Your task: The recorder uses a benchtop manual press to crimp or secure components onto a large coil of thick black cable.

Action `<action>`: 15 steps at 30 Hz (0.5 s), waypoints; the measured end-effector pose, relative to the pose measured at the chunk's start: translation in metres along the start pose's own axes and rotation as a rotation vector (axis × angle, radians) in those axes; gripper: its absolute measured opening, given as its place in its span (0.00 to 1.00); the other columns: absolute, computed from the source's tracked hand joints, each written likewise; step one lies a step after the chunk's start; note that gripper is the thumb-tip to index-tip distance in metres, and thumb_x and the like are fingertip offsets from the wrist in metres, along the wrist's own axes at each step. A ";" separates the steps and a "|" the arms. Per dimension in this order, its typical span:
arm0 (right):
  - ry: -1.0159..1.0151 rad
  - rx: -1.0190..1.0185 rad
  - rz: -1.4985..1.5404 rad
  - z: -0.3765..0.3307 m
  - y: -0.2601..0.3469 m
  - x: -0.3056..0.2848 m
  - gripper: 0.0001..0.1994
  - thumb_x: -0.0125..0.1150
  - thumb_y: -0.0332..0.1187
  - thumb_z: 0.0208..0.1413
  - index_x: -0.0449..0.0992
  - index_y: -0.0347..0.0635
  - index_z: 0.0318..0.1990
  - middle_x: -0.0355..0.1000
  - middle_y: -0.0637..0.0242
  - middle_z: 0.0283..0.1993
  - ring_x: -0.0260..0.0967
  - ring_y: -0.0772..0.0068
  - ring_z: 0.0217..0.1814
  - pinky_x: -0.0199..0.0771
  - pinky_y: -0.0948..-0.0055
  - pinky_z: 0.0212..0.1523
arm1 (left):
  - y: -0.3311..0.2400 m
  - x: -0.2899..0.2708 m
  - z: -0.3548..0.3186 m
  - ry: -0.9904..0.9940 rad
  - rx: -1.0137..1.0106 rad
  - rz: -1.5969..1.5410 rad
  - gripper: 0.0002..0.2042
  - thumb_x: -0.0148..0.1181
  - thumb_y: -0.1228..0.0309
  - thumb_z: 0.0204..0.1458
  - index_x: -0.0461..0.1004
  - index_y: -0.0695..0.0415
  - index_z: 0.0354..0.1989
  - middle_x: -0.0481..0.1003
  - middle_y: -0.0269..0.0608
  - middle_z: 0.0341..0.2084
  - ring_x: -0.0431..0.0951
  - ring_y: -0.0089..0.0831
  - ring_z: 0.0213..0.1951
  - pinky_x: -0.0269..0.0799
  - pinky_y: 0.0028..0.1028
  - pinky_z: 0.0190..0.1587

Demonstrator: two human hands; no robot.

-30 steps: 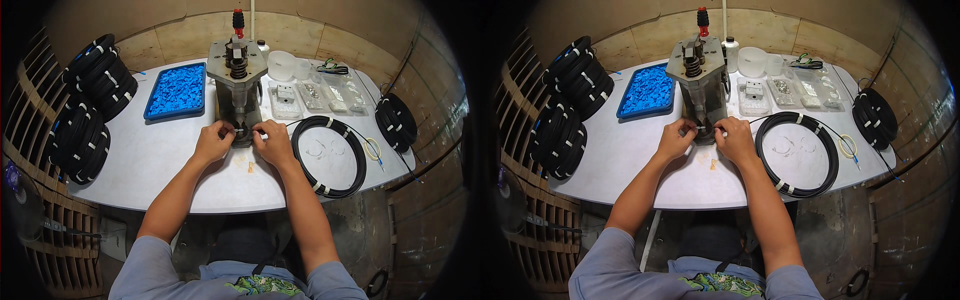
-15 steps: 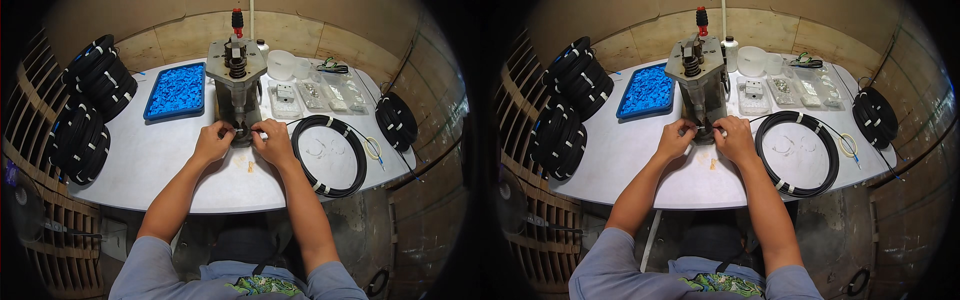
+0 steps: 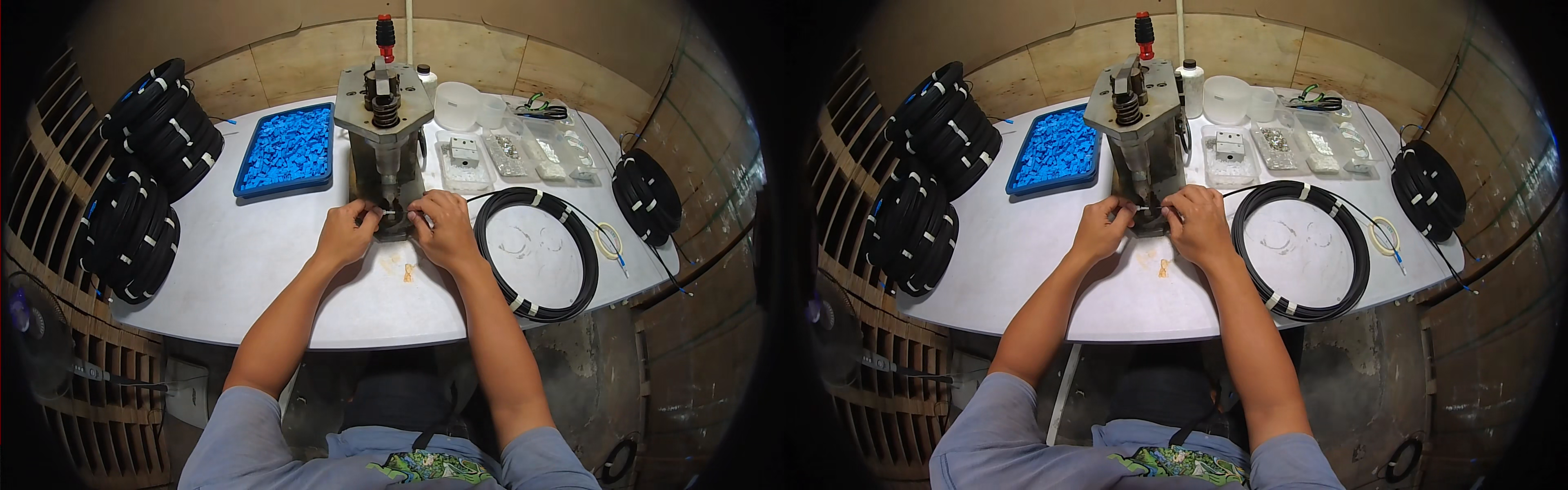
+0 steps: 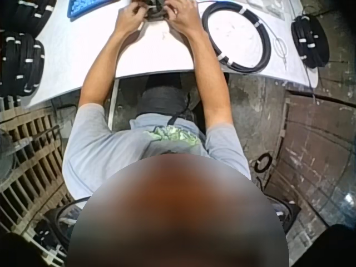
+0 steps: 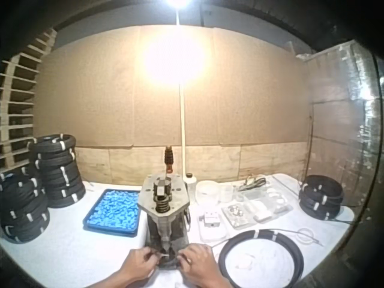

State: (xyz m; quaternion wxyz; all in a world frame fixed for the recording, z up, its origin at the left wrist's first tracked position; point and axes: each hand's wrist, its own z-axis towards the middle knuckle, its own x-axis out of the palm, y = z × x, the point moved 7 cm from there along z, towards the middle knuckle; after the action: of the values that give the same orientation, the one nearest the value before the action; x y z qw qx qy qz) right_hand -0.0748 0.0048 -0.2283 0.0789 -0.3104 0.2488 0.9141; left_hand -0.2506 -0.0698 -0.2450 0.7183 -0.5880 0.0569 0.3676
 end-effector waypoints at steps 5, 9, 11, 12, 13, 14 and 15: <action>0.003 -0.008 -0.011 0.000 0.003 0.001 0.03 0.65 0.32 0.58 0.81 0.47 0.38 0.76 0.65 0.42 0.71 0.57 0.60 0.56 0.50 0.69 | 0.001 0.000 -0.001 -0.009 0.004 -0.023 0.15 0.58 0.64 0.61 0.82 0.66 0.41 0.82 0.46 0.24 0.82 0.29 0.28 0.75 0.29 0.34; 0.052 0.017 -0.035 -0.001 0.001 0.004 0.04 0.63 0.33 0.60 0.80 0.47 0.40 0.76 0.64 0.44 0.69 0.55 0.63 0.53 0.47 0.71 | -0.002 0.001 -0.002 -0.004 0.002 -0.024 0.15 0.57 0.64 0.62 0.82 0.66 0.41 0.82 0.47 0.24 0.82 0.30 0.28 0.74 0.30 0.34; 0.059 0.018 -0.039 -0.002 0.001 0.004 0.04 0.62 0.33 0.61 0.80 0.47 0.40 0.76 0.63 0.45 0.69 0.55 0.63 0.53 0.47 0.71 | -0.003 0.000 -0.002 -0.010 -0.002 -0.021 0.16 0.57 0.64 0.62 0.82 0.66 0.41 0.82 0.48 0.24 0.82 0.30 0.28 0.74 0.30 0.34; 0.063 0.018 -0.037 -0.002 0.001 0.005 0.04 0.62 0.33 0.61 0.80 0.47 0.40 0.76 0.63 0.45 0.69 0.55 0.63 0.53 0.47 0.71 | -0.002 0.000 -0.002 -0.003 -0.003 -0.023 0.16 0.57 0.63 0.62 0.82 0.66 0.41 0.82 0.48 0.24 0.82 0.30 0.28 0.74 0.30 0.34; 0.068 0.017 -0.037 -0.001 0.002 0.005 0.04 0.62 0.33 0.61 0.80 0.47 0.40 0.76 0.63 0.45 0.69 0.55 0.63 0.53 0.47 0.71 | -0.001 0.001 -0.002 0.004 -0.003 -0.027 0.16 0.57 0.63 0.63 0.82 0.66 0.41 0.82 0.48 0.24 0.82 0.30 0.28 0.74 0.30 0.34; 0.068 0.016 -0.038 -0.001 0.002 0.005 0.04 0.62 0.33 0.61 0.80 0.47 0.40 0.76 0.63 0.45 0.69 0.55 0.63 0.53 0.47 0.71 | -0.001 0.000 -0.002 0.003 -0.002 -0.028 0.16 0.57 0.63 0.63 0.82 0.66 0.41 0.82 0.48 0.24 0.82 0.30 0.28 0.74 0.30 0.34; 0.069 0.016 -0.037 -0.001 0.003 0.005 0.04 0.62 0.33 0.61 0.79 0.46 0.40 0.76 0.63 0.45 0.69 0.55 0.62 0.53 0.47 0.71 | -0.001 0.000 -0.001 0.001 0.001 -0.018 0.16 0.57 0.63 0.63 0.82 0.66 0.41 0.82 0.48 0.24 0.82 0.30 0.28 0.74 0.30 0.33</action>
State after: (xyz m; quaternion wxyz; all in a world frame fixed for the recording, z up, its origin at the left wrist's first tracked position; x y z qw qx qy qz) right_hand -0.0789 0.0018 -0.2310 0.0898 -0.3456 0.2526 0.8993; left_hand -0.2497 -0.0711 -0.2450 0.7218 -0.5883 0.0524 0.3608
